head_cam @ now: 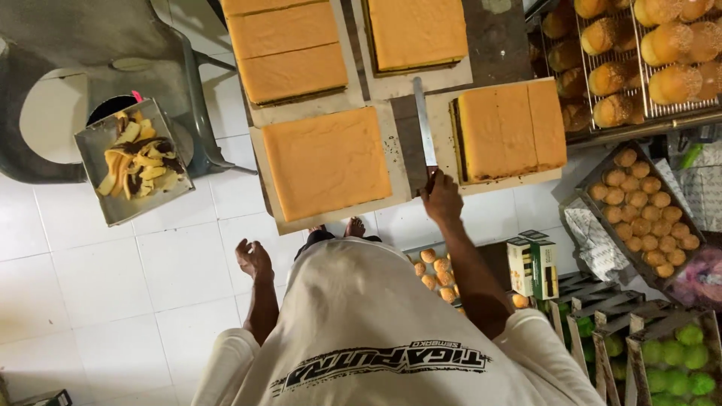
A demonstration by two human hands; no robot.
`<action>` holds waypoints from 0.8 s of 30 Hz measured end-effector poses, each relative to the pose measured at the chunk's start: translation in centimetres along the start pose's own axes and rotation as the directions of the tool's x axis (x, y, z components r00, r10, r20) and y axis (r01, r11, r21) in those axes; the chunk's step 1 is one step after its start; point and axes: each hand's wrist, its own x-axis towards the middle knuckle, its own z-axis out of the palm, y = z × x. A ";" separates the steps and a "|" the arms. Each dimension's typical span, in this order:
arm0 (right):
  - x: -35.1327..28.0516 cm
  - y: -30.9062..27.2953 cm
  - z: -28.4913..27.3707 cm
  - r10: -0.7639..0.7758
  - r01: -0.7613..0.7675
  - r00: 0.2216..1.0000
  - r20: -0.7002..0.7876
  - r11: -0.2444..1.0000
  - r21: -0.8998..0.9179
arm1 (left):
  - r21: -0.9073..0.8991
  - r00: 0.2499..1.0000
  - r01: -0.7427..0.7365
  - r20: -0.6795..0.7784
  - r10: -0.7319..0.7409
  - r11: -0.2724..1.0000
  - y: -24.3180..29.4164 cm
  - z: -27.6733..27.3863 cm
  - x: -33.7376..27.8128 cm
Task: Trimming the edges of layered rectangular cakes and collecting the scraps in a kitchen area.
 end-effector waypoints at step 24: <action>-5.2 -2.2 11.1 0.374 -0.183 0.926 0.039 0.356 0.916 | -0.203 0.909 0.054 0.416 0.036 0.978 16.3 9.4 12.1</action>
